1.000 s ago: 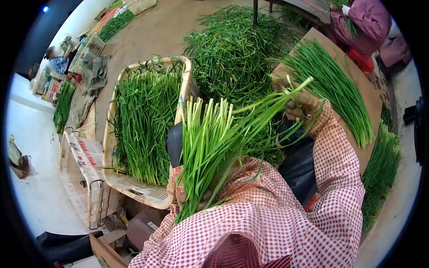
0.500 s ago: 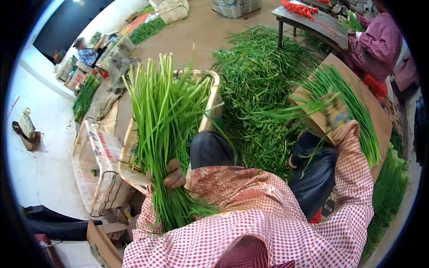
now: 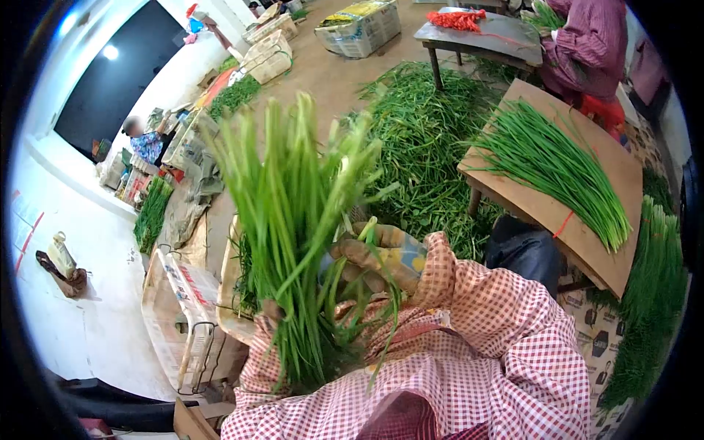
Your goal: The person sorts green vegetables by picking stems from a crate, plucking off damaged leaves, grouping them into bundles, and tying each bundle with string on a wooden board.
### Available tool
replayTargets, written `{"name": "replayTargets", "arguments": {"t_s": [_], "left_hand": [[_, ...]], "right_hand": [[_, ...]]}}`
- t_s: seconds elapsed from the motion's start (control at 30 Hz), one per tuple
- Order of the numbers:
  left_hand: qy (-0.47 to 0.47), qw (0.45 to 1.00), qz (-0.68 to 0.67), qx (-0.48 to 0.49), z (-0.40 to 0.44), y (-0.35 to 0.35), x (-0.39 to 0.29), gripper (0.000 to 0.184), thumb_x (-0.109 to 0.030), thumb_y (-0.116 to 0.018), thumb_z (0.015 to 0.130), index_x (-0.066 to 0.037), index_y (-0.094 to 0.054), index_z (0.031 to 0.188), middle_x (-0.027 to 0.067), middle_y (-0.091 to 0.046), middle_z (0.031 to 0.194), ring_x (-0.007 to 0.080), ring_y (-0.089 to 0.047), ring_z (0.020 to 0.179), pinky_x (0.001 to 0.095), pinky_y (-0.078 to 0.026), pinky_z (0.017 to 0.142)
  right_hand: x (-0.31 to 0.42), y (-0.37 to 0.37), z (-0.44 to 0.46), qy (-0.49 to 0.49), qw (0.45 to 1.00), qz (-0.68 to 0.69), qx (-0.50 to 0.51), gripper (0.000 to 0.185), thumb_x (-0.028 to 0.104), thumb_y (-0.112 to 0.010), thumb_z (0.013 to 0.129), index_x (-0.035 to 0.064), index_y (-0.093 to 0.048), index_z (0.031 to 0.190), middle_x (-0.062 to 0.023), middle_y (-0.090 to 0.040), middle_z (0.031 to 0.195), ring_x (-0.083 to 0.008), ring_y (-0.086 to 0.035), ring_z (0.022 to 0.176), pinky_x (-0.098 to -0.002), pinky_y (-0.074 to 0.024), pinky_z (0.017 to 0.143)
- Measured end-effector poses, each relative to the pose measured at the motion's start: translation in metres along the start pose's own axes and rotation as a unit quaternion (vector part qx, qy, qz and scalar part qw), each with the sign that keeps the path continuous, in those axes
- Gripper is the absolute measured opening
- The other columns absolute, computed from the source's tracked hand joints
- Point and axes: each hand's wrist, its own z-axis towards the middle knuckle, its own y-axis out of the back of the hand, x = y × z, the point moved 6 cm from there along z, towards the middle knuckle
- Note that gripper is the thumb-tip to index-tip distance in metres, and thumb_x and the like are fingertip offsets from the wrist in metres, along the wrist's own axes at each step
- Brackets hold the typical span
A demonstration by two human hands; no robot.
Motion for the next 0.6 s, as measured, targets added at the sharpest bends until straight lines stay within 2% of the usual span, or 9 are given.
{"name": "replayTargets", "arguments": {"t_s": [0.07, 0.1, 0.2, 0.27, 0.3, 0.33, 0.4, 0.5, 0.6], "left_hand": [[0.054, 0.995, 0.018, -0.080, -0.024, 0.005, 0.034, 0.051, -0.029, -0.069, 0.074, -0.012, -0.051, 0.118, -0.0008, -0.053, 0.091, 0.0108, -0.048, 0.071, 0.0297, -0.035, 0.064], [0.074, 0.991, 0.014, -0.109, -0.035, 0.005, 0.051, 0.051, -0.029, -0.069, 0.074, -0.012, -0.051, 0.118, -0.0007, -0.053, 0.092, 0.0110, -0.048, 0.072, 0.0298, -0.035, 0.065], [0.115, 0.978, -0.004, -0.174, -0.059, 0.003, 0.089, 0.052, -0.029, -0.069, 0.073, -0.011, -0.051, 0.119, -0.0002, -0.053, 0.093, 0.0116, -0.048, 0.074, 0.0301, -0.035, 0.066], [0.123, 0.974, -0.012, -0.190, -0.063, 0.003, 0.099, 0.053, -0.029, -0.070, 0.073, -0.011, -0.051, 0.119, 0.0000, -0.053, 0.094, 0.0120, -0.048, 0.075, 0.0303, -0.035, 0.067], [0.126, 0.972, -0.010, -0.197, -0.063, 0.004, 0.100, 0.053, -0.029, -0.070, 0.073, -0.011, -0.051, 0.120, 0.0002, -0.053, 0.095, 0.0123, -0.048, 0.075, 0.0305, -0.035, 0.068], [0.129, 0.971, -0.012, -0.202, -0.063, 0.004, 0.100, 0.054, -0.029, -0.070, 0.073, -0.011, -0.051, 0.120, 0.0003, -0.053, 0.095, 0.0125, -0.048, 0.076, 0.0306, -0.035, 0.068], [0.130, 0.969, -0.011, -0.212, -0.063, 0.006, 0.101, 0.054, -0.029, -0.070, 0.073, -0.011, -0.051, 0.120, 0.0006, -0.053, 0.096, 0.0129, -0.048, 0.077, 0.0308, -0.035, 0.069], [0.128, 0.966, -0.016, -0.224, -0.068, 0.008, 0.104, 0.056, -0.029, -0.071, 0.072, -0.011, -0.050, 0.121, 0.0010, -0.052, 0.097, 0.0135, -0.047, 0.079, 0.0311, -0.034, 0.071], [0.120, 0.964, -0.022, -0.236, -0.075, 0.012, 0.100, 0.057, -0.029, -0.071, 0.072, -0.011, -0.050, 0.121, 0.0015, -0.052, 0.099, 0.0141, -0.047, 0.081, 0.0315, -0.034, 0.072]], "right_hand": [[-0.023, 0.016, 0.006, 0.031, 0.999, 0.000, 0.016, 0.042, 0.038, -0.061, 0.090, 0.0107, -0.058, 0.122, -0.0038, -0.065, 0.101, -0.0095, -0.061, 0.084, -0.0244, -0.0486, 0.068], [-0.031, 0.015, 0.006, 0.055, 0.990, 0.112, 0.063, 0.042, 0.037, -0.061, 0.090, 0.0101, -0.057, 0.123, -0.0045, -0.064, 0.104, -0.0114, -0.061, 0.091, -0.0257, -0.0490, 0.074], [-0.032, 0.038, -0.011, -0.050, 0.974, -0.195, -0.103, 0.056, 0.037, -0.068, 0.083, 0.0029, -0.052, 0.125, -0.0104, -0.064, 0.099, -0.0152, -0.061, 0.085, -0.0295, -0.0503, 0.069], [-0.041, 0.050, -0.011, -0.041, 0.923, -0.382, -0.011, 0.059, 0.038, -0.069, 0.082, 0.0023, -0.051, 0.124, -0.0135, -0.064, 0.100, -0.0208, -0.061, 0.089, -0.0337, -0.0492, 0.077], [-0.044, 0.055, -0.011, -0.032, 0.923, -0.382, 0.022, 0.058, 0.040, -0.069, 0.081, 0.0029, -0.052, 0.122, -0.0147, -0.064, 0.101, -0.0238, -0.061, 0.091, -0.0355, -0.0491, 0.078], [-0.042, 0.056, -0.013, -0.050, 0.917, -0.396, 0.017, 0.062, 0.047, -0.064, 0.079, 0.0043, -0.054, 0.122, -0.0201, -0.061, 0.113, -0.0323, -0.059, 0.106, -0.0414, -0.0452, 0.092], [-0.022, 0.061, -0.020, -0.106, 0.872, -0.477, -0.006, 0.067, 0.052, -0.065, 0.077, 0.0045, -0.053, 0.122, -0.0196, -0.061, 0.113, -0.0312, -0.059, 0.106, -0.0413, -0.0460, 0.091], [-0.016, 0.112, -0.012, -0.013, 0.863, -0.495, -0.102, 0.061, 0.047, -0.065, 0.081, 0.0027, -0.053, 0.120, -0.0181, -0.059, 0.115, -0.0276, -0.058, 0.106, -0.0378, -0.0484, 0.090], [0.013, 0.168, -0.027, -0.057, 0.778, -0.581, -0.231, 0.055, 0.040, -0.063, 0.083, 0.0036, -0.052, 0.122, -0.0214, -0.058, 0.115, -0.0288, -0.057, 0.108, -0.0389, -0.0481, 0.088]]}}
